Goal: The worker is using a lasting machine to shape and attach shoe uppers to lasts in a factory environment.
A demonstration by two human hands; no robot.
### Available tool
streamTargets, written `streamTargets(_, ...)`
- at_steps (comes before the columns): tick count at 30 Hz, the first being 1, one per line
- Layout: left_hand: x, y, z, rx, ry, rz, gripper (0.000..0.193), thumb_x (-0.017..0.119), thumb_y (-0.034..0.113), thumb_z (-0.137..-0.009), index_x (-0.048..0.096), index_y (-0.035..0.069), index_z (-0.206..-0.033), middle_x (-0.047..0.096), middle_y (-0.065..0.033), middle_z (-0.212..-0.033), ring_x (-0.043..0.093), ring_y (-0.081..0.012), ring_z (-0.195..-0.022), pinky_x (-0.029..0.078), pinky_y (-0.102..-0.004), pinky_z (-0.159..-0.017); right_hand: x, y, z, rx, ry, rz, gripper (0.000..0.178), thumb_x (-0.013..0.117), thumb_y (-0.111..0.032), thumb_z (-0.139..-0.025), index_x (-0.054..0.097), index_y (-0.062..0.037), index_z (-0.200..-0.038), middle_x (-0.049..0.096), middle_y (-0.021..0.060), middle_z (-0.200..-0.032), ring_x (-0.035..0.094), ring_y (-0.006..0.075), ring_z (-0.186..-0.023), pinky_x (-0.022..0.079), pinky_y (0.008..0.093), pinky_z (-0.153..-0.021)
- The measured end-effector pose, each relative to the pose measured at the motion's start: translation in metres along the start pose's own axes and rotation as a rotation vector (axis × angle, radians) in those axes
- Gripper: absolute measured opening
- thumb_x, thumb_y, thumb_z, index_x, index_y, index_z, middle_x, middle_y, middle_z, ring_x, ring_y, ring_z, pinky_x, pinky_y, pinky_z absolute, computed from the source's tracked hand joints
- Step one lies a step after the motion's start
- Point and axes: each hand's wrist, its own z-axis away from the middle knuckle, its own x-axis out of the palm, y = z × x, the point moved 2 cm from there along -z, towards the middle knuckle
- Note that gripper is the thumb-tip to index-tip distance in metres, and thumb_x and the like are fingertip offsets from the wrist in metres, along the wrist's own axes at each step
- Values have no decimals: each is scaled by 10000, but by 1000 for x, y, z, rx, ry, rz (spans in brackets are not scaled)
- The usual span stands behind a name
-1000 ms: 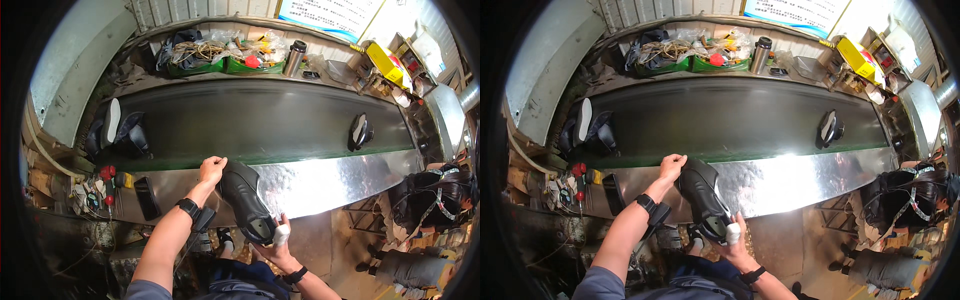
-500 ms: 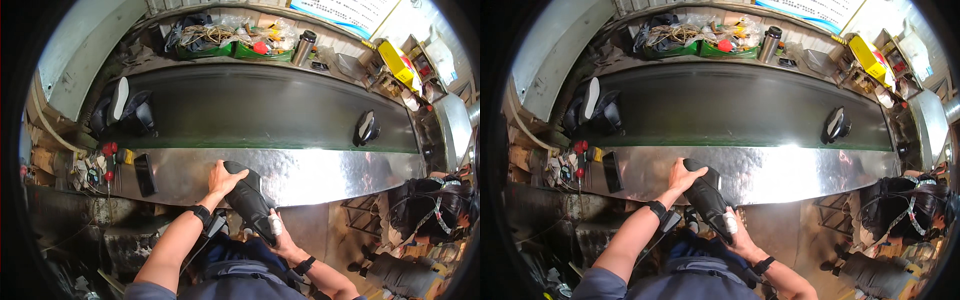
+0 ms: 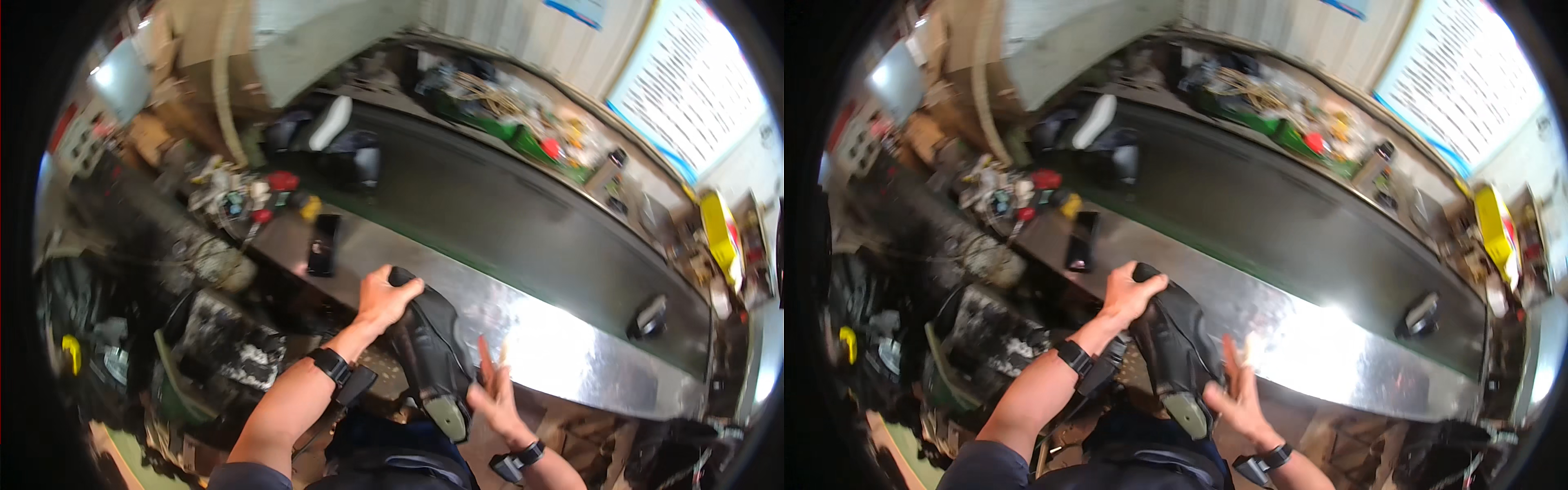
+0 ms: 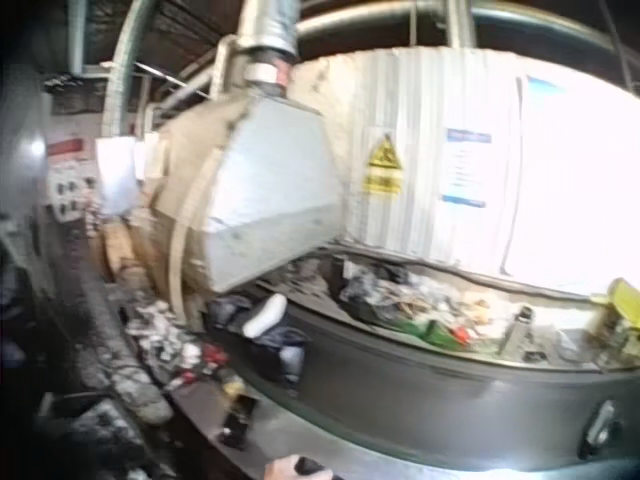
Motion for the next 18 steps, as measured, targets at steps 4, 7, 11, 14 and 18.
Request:
streamTargets(4, -99, -3, 44, 132, 162, 141, 421, 798, 350, -719, 664, -29, -845, 703, -167, -766, 692, -244, -718, 534, -384, -698, 80, -22, -50, 607, -25, 107, 990, 724, -411, -925, 111, -46, -1613, 230, 207, -1635, 182, 300, -1524, 175, 381, -1213)
streamTargets(7, -187, 11, 93, 113, 316, 84, 426, 798, 365, -726, 647, -19, -831, 688, -165, -757, 688, -252, -732, 528, -388, -714, 142, -6, -42, 346, -98, 187, 782, 725, -317, -943, 329, 15, -1531, 426, 183, -1523, 396, 251, -1407, 386, 338, -1073)
streamTargets(11, -321, -17, 181, 110, 717, 71, 473, 798, 367, -753, 684, -9, -1017, 731, -165, -868, 716, -257, -809, 536, -377, -758, 284, 11, -23, 25, -364, 181, 244, 661, -88, -982, 595, 21, -1191, 657, 21, -1084, 569, 90, -962, 465, 240, -862)
streamTargets(14, -411, -32, 251, 80, 964, 123, 401, 735, 336, -840, 687, -5, -1047, 717, -160, -858, 661, -221, -784, 514, -355, -753, 385, 27, -3, 54, -510, 187, 245, 643, -64, -990, 612, 24, -1216, 668, 35, -1108, 581, 91, -971, 472, 254, -860)
streamTargets(18, -526, -74, 317, -34, 1110, 510, 311, 579, 291, -955, 685, 2, -1003, 684, -83, -885, 619, -192, -812, 493, -348, -788, 503, 59, 21, 130, -627, 99, 192, 678, -99, -980, 682, 35, -1117, 705, 21, -1012, 587, 82, -884, 471, 245, -803)
